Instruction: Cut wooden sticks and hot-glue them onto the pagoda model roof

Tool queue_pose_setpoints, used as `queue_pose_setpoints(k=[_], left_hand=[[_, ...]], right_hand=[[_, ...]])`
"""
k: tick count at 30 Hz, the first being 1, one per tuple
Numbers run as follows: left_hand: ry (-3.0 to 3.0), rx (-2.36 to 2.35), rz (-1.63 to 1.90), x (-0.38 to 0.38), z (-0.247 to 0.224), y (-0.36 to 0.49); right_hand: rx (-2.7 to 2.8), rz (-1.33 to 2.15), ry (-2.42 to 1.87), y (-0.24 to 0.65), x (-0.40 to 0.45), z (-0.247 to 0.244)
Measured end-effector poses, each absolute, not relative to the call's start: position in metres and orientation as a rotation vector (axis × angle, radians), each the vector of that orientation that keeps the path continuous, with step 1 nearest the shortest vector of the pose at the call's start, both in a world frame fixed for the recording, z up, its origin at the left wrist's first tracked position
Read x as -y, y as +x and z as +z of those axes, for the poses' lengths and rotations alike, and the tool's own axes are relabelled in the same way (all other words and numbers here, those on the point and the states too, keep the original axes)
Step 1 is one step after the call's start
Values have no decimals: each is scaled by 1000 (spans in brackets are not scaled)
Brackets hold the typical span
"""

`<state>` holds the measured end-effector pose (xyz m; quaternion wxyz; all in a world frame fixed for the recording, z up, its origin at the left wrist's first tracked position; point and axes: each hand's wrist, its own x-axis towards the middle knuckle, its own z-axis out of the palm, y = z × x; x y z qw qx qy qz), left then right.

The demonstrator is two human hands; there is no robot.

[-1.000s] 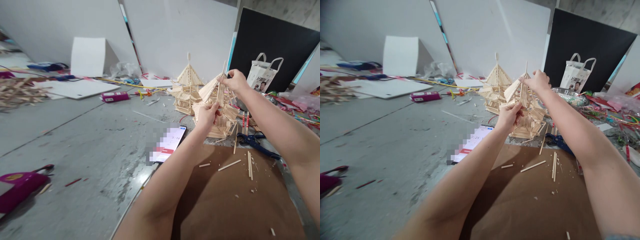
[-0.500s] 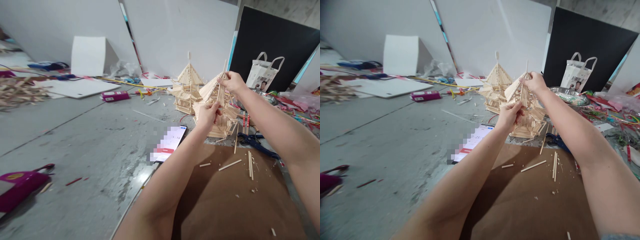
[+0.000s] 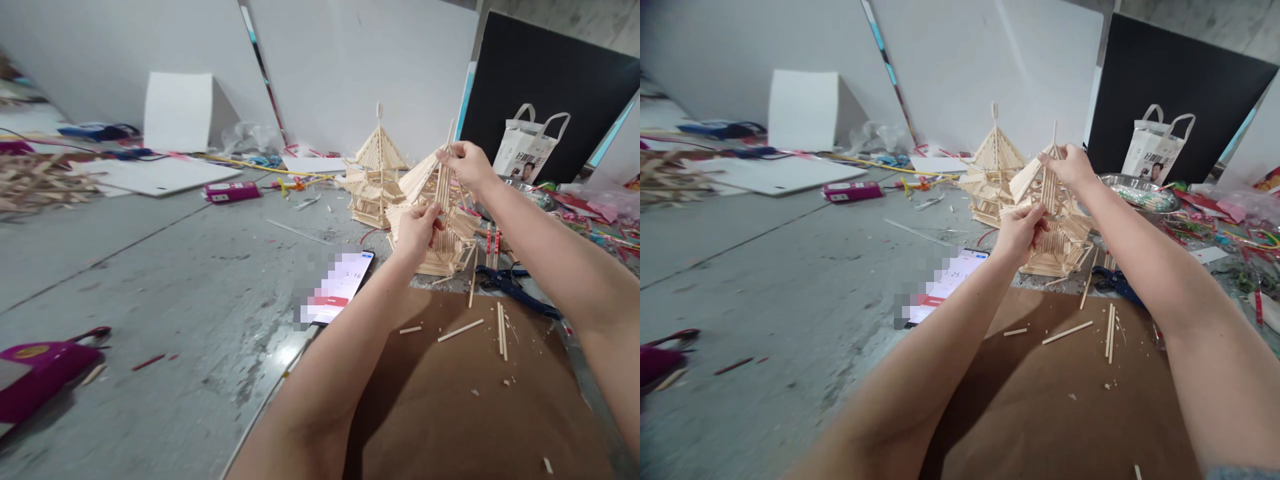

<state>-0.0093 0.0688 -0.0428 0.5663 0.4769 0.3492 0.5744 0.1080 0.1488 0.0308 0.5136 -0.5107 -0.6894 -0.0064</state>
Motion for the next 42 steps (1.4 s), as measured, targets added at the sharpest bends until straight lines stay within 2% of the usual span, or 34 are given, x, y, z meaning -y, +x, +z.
queue_pose_setpoints(k=[7, 18, 23, 29, 35, 42], left_hand=[[1104, -793, 1359, -68, -43, -9], [1177, -898, 1343, -67, -43, -10], [1567, -1405, 1577, -54, -32, -10], [1911, -1665, 1482, -39, -23, -15], [2369, -1655, 1636, -41, -26, -25], [2601, -1641, 1382, -56, -43, -19]], right_hand=[[1560, -295, -1321, 124, -123, 30], [1532, -191, -1529, 102, -90, 29], [1474, -136, -1413, 112, -97, 18], [1489, -52, -1392, 115, -101, 13], [1468, -50, -1367, 115, -94, 22], [1506, 40, -1411, 111, -89, 28]])
